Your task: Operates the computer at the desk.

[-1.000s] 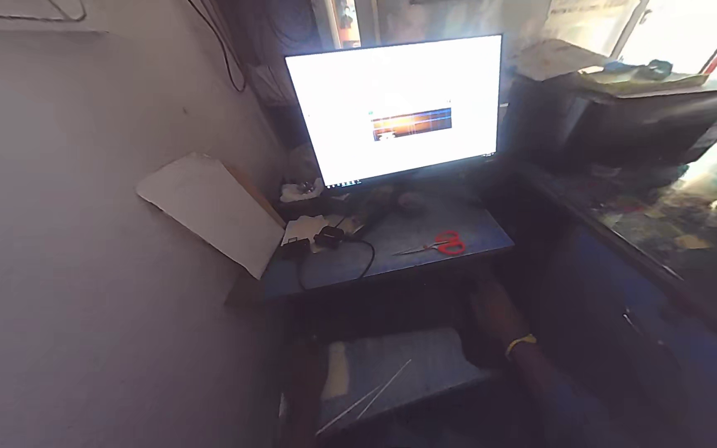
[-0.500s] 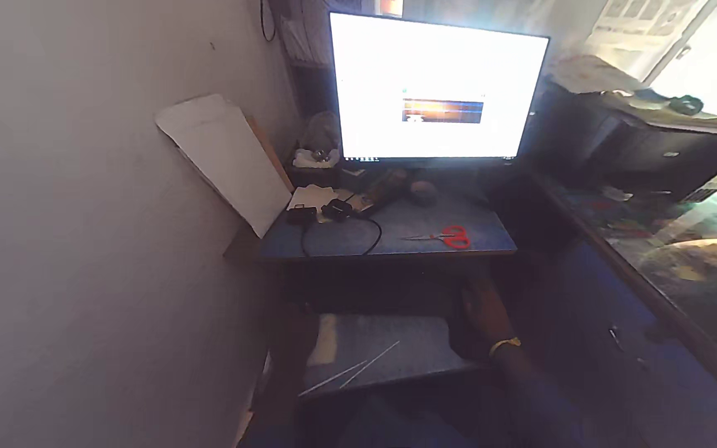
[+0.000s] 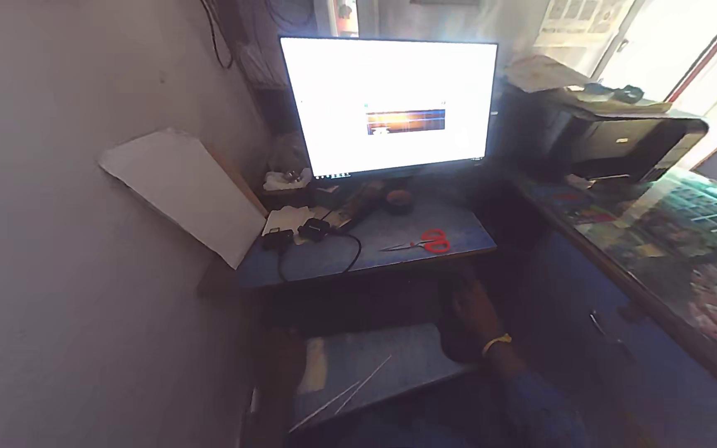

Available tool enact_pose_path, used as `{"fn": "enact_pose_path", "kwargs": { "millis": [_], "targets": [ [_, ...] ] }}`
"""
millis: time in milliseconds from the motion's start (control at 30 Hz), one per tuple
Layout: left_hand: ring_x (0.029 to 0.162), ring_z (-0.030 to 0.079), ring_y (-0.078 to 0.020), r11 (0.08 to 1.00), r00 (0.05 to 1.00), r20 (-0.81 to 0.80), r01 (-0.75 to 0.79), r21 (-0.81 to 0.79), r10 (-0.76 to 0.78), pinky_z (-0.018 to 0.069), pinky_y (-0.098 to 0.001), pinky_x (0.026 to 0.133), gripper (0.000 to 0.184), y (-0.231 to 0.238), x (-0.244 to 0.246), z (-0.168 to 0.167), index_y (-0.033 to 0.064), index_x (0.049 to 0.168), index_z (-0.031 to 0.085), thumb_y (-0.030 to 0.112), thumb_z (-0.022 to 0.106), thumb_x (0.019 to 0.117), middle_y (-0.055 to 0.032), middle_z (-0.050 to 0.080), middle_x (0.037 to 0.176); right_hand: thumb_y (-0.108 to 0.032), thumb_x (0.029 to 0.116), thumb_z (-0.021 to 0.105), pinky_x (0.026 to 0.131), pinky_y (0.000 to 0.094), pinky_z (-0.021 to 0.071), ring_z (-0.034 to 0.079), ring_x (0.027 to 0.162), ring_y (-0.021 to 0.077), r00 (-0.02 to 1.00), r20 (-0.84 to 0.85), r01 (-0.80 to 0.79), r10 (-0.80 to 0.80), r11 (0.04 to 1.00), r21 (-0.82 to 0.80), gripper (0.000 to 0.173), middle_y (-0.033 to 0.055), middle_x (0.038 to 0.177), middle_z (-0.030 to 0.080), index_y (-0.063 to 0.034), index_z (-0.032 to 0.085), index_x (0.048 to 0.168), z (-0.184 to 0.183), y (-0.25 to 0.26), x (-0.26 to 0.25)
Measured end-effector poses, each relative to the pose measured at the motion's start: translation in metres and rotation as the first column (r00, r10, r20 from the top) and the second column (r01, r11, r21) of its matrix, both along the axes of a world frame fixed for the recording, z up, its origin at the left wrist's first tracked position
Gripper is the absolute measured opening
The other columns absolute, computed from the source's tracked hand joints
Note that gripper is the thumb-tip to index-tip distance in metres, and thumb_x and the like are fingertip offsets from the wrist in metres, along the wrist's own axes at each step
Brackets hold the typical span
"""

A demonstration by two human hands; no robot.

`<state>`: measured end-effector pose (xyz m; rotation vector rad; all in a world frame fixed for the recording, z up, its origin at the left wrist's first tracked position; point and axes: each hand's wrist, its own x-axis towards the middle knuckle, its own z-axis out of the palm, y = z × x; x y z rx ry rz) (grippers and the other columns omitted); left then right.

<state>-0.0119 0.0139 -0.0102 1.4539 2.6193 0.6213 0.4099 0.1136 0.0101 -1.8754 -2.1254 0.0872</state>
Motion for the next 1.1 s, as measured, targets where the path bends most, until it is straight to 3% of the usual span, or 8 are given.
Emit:
{"fn": "enact_pose_path", "kwargs": {
  "millis": [233,400,600,1100],
  "targets": [
    [0.137,0.050,-0.0439,0.998,1.000,-0.017,0.014,0.057,-0.013,0.0415,-0.0609,0.112,0.052,0.000,0.001,0.001,-0.0036,0.145,0.050,0.031,0.047,0.1059,-0.0293,0.051,0.147,-0.037,0.1021,0.047,0.118,0.0473,0.0395,0.046,0.143,0.0340,0.999,0.038,-0.004,0.002,0.999,0.046,0.050,0.0167,0.154,0.049,-0.0116,0.060,0.142,-0.003,0.003,0.003],
    [0.141,0.046,-0.0442,0.998,0.999,-0.041,0.023,0.059,-0.021,0.0374,-0.0601,0.115,0.052,0.001,-0.001,-0.011,-0.0050,0.144,0.051,0.031,0.044,0.1069,-0.0304,0.048,0.149,-0.036,0.1015,0.047,0.119,0.0463,0.0388,0.043,0.146,0.0324,1.000,0.026,-0.008,0.006,0.998,0.066,0.049,0.0152,0.155,0.049,-0.0119,0.061,0.141,-0.005,0.000,0.005],
    [0.140,0.046,-0.0466,0.999,0.999,-0.017,-0.036,0.011,0.036,0.0382,-0.0612,0.114,0.060,-0.001,-0.004,-0.025,-0.0066,0.145,0.048,0.040,0.035,0.1096,-0.0326,0.046,0.150,-0.036,0.1021,0.048,0.115,0.0454,0.0436,0.050,0.140,0.0324,1.000,0.008,-0.018,0.017,0.993,0.114,0.047,0.0145,0.151,0.053,-0.0147,0.061,0.142,-0.011,-0.001,0.005],
    [0.143,0.043,-0.0466,0.999,0.997,-0.073,-0.024,0.033,0.026,0.0364,-0.0601,0.116,0.063,0.001,-0.007,-0.032,-0.0072,0.147,0.046,0.042,0.032,0.1096,-0.0335,0.042,0.153,-0.036,0.1021,0.047,0.117,0.0446,0.0409,0.048,0.142,0.0323,1.000,0.018,-0.014,0.013,0.995,0.098,0.048,0.0147,0.152,0.052,-0.0144,0.060,0.144,-0.009,-0.001,0.005]
  ]
}}
